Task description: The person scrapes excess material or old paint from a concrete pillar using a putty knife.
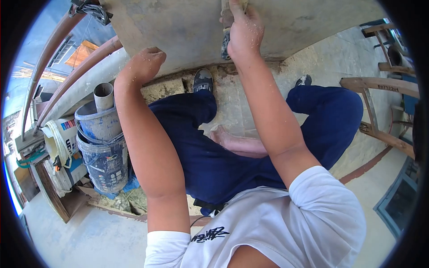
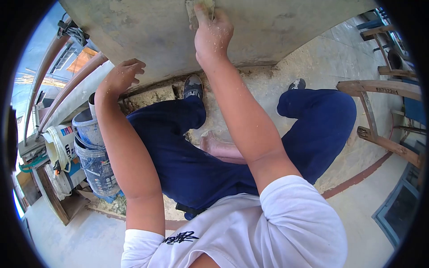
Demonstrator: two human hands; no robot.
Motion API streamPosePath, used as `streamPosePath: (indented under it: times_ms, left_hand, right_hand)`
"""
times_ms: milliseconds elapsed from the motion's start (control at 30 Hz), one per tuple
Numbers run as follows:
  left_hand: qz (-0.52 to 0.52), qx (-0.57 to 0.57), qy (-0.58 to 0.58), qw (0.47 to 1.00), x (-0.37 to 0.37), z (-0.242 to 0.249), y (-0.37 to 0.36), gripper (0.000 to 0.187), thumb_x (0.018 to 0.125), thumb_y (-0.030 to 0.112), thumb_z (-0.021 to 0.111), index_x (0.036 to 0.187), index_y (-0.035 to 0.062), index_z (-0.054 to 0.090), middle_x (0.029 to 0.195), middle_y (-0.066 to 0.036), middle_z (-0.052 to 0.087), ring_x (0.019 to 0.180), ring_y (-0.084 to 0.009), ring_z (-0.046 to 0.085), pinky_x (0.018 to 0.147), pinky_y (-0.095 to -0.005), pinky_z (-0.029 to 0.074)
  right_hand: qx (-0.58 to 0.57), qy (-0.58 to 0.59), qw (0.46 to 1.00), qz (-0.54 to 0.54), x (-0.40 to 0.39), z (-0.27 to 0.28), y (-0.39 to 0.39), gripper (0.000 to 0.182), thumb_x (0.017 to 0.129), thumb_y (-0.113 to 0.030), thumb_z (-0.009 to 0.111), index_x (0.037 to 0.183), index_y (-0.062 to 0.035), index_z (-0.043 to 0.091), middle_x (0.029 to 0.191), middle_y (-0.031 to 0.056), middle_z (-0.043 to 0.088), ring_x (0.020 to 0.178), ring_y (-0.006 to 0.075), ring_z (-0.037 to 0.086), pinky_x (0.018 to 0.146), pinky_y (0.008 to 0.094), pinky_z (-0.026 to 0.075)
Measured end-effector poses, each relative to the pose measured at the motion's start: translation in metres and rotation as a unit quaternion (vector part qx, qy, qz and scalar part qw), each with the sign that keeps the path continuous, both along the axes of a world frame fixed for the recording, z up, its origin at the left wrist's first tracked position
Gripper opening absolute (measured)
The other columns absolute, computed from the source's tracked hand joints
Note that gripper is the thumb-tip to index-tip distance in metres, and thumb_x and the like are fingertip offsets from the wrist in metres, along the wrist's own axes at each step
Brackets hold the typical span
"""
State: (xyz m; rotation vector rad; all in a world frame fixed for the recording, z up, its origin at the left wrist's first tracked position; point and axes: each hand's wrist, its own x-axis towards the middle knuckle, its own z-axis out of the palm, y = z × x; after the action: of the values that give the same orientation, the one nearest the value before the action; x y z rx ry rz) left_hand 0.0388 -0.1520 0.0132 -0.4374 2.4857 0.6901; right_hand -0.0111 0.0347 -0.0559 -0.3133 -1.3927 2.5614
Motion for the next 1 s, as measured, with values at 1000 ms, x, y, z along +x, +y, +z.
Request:
streamPosePath:
  times_ms: [1000]
  left_hand:
    - [-0.161, -0.002, 0.064, 0.985, -0.014, -0.021, 0.001, 0.035, 0.086, 0.019, 0.043, 0.109, -0.0006, 0.059, 0.107, -0.012, 0.062, 0.083, -0.0247, 0.064, 0.075, -0.0311, 0.049]
  right_hand:
    - [0.177, -0.184, 0.967, -0.004, -0.004, -0.065, 0.078, 0.026, 0.085, -0.025, 0.068, 0.089, -0.0001, 0.063, 0.074, 0.0056, 0.062, 0.059, 0.0132, 0.057, 0.052, 0.0269, 0.045]
